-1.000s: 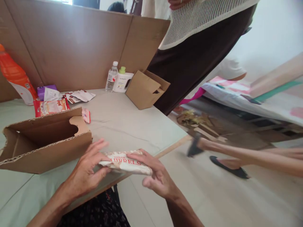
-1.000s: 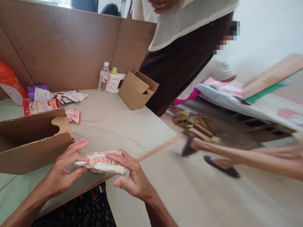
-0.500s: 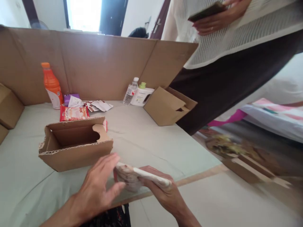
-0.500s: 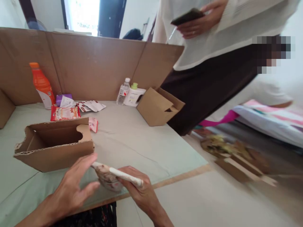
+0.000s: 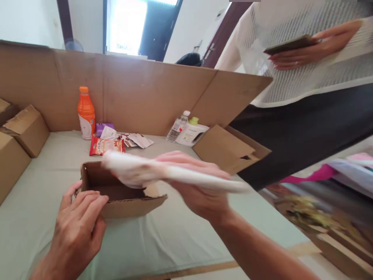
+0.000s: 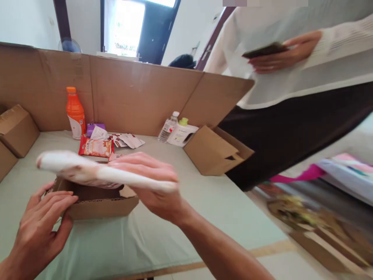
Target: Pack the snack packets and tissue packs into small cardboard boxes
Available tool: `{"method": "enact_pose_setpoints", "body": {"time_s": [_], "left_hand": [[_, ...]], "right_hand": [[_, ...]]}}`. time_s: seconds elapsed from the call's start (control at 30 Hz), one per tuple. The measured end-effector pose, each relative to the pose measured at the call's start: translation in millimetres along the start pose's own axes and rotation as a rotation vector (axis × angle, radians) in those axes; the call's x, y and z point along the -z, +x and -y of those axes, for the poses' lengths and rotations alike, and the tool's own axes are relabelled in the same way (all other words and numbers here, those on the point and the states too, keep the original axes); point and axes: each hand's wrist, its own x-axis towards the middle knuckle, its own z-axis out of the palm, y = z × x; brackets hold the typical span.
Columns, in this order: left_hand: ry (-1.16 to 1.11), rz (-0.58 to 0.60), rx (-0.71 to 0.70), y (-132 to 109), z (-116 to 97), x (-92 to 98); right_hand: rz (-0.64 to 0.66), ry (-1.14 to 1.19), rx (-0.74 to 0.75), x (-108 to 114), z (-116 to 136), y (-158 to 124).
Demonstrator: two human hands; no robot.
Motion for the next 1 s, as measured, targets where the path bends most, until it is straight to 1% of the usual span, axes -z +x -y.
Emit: {"method": "enact_pose_setpoints", "body": {"time_s": [0.03,0.07,0.1,0.17,0.27,0.33,0.4,0.47,0.53,0.63,0.67,0.7,0.73,0.77,0.87,0.9,0.93,0.97,1.0], "left_hand": [[0.006,-0.011,0.006,-3,0,-0.7],[0.007,-0.024,0.011,-5,0,-0.5],[0.003,-0.029,0.016,-6,-1,0.3],[-0.026,-0.028,0.038,-7,-1,1.9],[-0.097,-0.012,0.072,-6,-1,2.0],[-0.127,0.008,0.076,-5,-1,1.2],[-0.138,0.035,0.068,-4,0,1.4],[-0.137,0.055,0.063,-3,1,3.7],[-0.119,0.080,0.034,1,2,8.2],[-0.099,0.112,-0.089,15,3,16.0],[-0.105,0.135,-0.135,23,2,17.7],[-0.112,0.184,-0.166,32,2,18.5],[-0.113,0.276,-0.181,43,1,18.4],[-0.102,0.417,-0.173,55,1,17.2],[0.002,0.959,-0.033,90,3,9.7],[0.037,1.103,0.014,100,4,6.8],[0.056,1.204,0.050,107,6,4.2],[0.048,1.258,0.069,111,8,2.1],[0.017,1.275,0.068,113,10,0.5]], "right_hand": [[0.201,-0.051,0.033,-5,-1,7],[0.376,-0.112,0.067,-9,-2,14],[0.518,-0.179,0.089,-13,-3,20],[0.765,-0.323,0.040,-21,-1,31],[1.043,-0.568,-0.071,-40,7,43],[1.209,-0.678,-0.090,-57,10,49],[1.376,-0.710,-0.067,-73,8,53],[1.508,-0.700,-0.065,-86,3,53],[1.561,-0.688,-0.092,-93,-4,51],[1.517,-0.645,-0.106,-94,-13,46],[1.496,-0.612,-0.098,-94,-15,45],[1.476,-0.571,-0.086,-93,-17,44],[1.461,-0.529,-0.078,-92,-18,44],[1.443,-0.500,-0.082,-91,-19,44],[1.405,-0.449,-0.142,-84,-23,47],[1.399,-0.436,-0.164,-82,-24,47],[1.392,-0.419,-0.181,-78,-25,48],[1.386,-0.395,-0.191,-75,-26,48],[1.378,-0.366,-0.193,-71,-26,48]]}}
